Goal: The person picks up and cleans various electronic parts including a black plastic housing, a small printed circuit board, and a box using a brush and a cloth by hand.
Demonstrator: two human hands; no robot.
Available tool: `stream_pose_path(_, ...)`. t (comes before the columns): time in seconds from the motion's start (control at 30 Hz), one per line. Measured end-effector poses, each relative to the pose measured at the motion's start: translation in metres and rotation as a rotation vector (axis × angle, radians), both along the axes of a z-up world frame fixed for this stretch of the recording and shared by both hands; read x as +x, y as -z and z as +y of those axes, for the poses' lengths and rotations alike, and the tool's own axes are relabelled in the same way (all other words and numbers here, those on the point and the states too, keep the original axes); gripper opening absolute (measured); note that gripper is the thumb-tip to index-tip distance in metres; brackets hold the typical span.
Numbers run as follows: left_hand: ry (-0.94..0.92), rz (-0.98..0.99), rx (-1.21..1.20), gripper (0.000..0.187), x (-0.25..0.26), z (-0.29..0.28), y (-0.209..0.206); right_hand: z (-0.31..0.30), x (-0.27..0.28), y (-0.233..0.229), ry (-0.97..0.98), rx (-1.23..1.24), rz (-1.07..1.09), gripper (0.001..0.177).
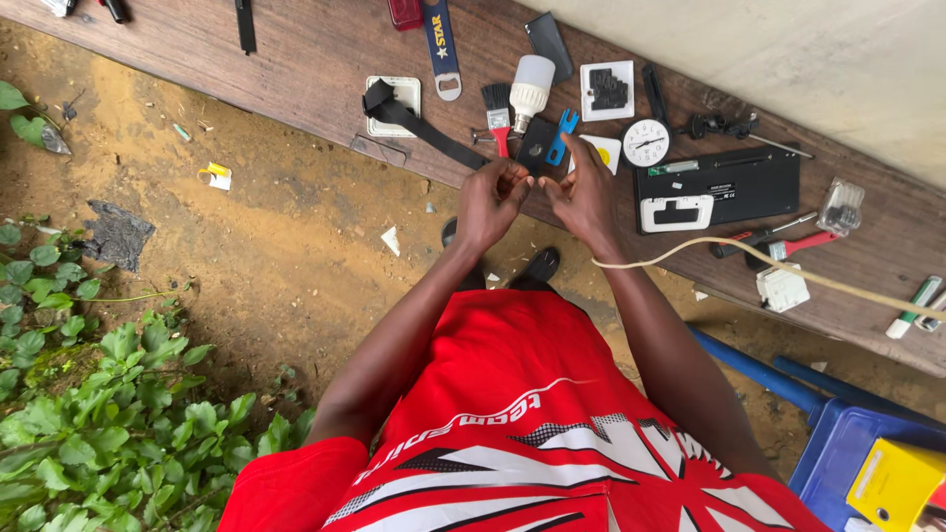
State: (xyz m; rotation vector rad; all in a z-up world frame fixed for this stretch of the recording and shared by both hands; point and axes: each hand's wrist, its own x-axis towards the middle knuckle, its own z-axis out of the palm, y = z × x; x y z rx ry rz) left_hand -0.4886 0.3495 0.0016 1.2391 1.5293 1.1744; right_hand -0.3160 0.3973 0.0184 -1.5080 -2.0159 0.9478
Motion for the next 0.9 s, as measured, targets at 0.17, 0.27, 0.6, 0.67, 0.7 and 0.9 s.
stream_pose_path(0.17,-0.004,-0.041,-0.022,0.012,-0.001,-0.008,-0.002,0.010,-0.008,0.023,-0.022,-0.032,-0.066,0.098)
stream_pose_path(0.27,-0.024,-0.062,-0.040,0.011,-0.007,-0.015,-0.001,0.016,-0.012,0.034,-0.105,0.138,-0.043,0.111)
stream_pose_path(0.6,-0.105,-0.011,-0.061,0.008,-0.030,-0.025,-0.002,0.026,-0.028,0.050,-0.112,0.002,-0.182,0.114)
stream_pose_path(0.67,-0.104,-0.005,-0.057,0.008,-0.031,-0.026,-0.002,0.028,-0.026,0.060,-0.107,0.028,-0.198,0.115)
stream_pose_path(0.7,-0.102,-0.003,-0.055,0.008,-0.031,-0.026,-0.003,0.028,-0.026,0.062,-0.103,0.041,-0.206,0.115)
stream_pose_path(0.9,-0.081,-0.009,-0.066,0.008,-0.031,-0.021,-0.009,0.030,-0.025,0.056,-0.057,-0.075,-0.169,0.104)
